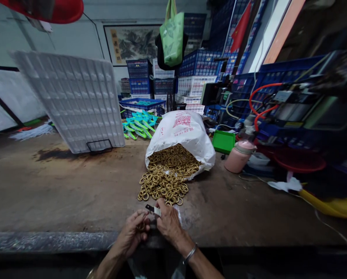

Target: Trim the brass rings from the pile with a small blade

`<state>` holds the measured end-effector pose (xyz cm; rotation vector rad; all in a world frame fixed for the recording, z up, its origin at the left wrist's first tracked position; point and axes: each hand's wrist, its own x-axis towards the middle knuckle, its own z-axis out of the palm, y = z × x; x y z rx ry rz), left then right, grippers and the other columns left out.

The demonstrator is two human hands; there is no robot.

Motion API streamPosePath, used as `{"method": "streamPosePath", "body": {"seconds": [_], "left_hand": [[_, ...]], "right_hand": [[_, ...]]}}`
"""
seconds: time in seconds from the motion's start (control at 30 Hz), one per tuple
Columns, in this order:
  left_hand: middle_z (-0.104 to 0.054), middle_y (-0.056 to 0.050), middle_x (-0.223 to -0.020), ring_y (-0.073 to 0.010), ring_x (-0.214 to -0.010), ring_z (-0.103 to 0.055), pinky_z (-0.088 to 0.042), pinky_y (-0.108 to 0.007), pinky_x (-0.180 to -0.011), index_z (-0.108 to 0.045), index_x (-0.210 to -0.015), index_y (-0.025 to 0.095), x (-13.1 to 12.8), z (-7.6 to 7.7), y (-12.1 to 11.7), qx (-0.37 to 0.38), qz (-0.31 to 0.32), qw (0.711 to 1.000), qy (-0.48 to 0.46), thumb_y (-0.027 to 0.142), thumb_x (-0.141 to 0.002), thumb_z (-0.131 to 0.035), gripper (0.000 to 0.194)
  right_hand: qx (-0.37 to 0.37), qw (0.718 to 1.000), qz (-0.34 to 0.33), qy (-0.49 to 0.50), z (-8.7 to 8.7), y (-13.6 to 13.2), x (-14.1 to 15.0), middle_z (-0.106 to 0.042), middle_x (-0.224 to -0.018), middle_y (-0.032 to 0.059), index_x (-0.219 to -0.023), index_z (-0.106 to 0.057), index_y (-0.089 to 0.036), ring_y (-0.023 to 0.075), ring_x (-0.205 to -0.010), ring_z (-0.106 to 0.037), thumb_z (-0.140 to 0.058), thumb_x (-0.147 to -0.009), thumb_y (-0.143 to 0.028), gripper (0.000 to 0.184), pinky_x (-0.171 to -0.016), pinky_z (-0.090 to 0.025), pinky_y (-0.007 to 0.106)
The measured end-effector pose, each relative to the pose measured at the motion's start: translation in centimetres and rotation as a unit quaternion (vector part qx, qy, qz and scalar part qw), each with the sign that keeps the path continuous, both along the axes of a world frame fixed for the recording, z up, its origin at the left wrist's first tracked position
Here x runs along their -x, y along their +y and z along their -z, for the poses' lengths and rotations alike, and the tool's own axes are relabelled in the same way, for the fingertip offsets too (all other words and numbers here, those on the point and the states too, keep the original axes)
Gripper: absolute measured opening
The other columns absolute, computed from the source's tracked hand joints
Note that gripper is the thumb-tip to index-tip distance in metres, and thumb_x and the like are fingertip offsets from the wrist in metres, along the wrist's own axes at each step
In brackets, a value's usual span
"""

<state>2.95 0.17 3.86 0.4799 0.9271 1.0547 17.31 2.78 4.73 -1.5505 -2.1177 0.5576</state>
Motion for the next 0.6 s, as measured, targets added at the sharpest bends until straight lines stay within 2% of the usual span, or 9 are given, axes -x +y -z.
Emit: {"method": "streamPosePath", "body": {"seconds": [0.13,0.23,0.37,0.47,0.6], "left_hand": [[-0.049,0.006,-0.054,-0.0038,-0.039,-0.040,-0.029,-0.014,-0.034,-0.050,-0.073,0.015,-0.1,0.4,0.1,-0.061,0.007,0.996,0.065,0.047,-0.064,-0.065,0.036],[-0.044,0.008,-0.048,-0.0027,-0.035,-0.033,-0.026,-0.014,-0.033,-0.049,-0.070,0.015,-0.1,0.2,-0.1,-0.079,0.017,0.992,0.098,0.049,-0.065,-0.062,0.036],[-0.043,0.008,-0.044,-0.0030,-0.033,-0.032,-0.026,-0.014,-0.033,-0.047,-0.066,0.017,-0.1,-0.4,-0.3,-0.088,0.016,0.982,0.167,0.049,-0.068,-0.058,0.034],[-0.040,0.009,-0.039,-0.0031,-0.031,-0.031,-0.025,-0.014,-0.033,-0.046,-0.061,0.017,-0.2,-0.8,-0.2,-0.092,0.014,0.974,0.206,0.050,-0.067,-0.058,0.036],[-0.042,0.008,-0.044,-0.0025,-0.032,-0.031,-0.024,-0.014,-0.033,-0.048,-0.065,0.017,-0.1,-0.9,0.0,-0.088,0.029,0.981,0.172,0.048,-0.069,-0.057,0.033]], "right_hand": [[0.020,0.999,-0.014,0.038,-0.1,-0.9,0.5,-0.057,-0.067,-0.0015,-0.084,-0.048,-0.020,0.0121,-0.060,-0.051,-0.041,-0.068,-0.011,0.020,-0.056,-0.030,0.021],[0.048,0.994,-0.018,0.101,-0.1,-0.9,0.8,-0.054,-0.066,-0.0018,-0.079,-0.048,-0.020,0.0118,-0.060,-0.049,-0.042,-0.075,-0.021,0.008,-0.056,-0.032,0.020],[0.141,0.966,0.012,0.215,0.2,-0.4,1.0,-0.048,-0.056,-0.0038,-0.072,-0.047,-0.019,0.0101,-0.053,-0.044,-0.036,-0.081,-0.037,0.023,-0.051,-0.034,0.020],[0.210,0.941,0.028,0.264,0.7,0.0,1.1,-0.042,-0.048,-0.0061,-0.065,-0.046,-0.019,0.0083,-0.044,-0.037,-0.036,-0.080,-0.040,0.028,-0.045,-0.030,0.019],[0.208,0.937,0.052,0.276,0.7,0.4,1.3,-0.041,-0.047,-0.0067,-0.061,-0.045,-0.019,0.0080,-0.045,-0.036,-0.040,-0.077,-0.037,0.024,-0.045,-0.030,0.019]]}}
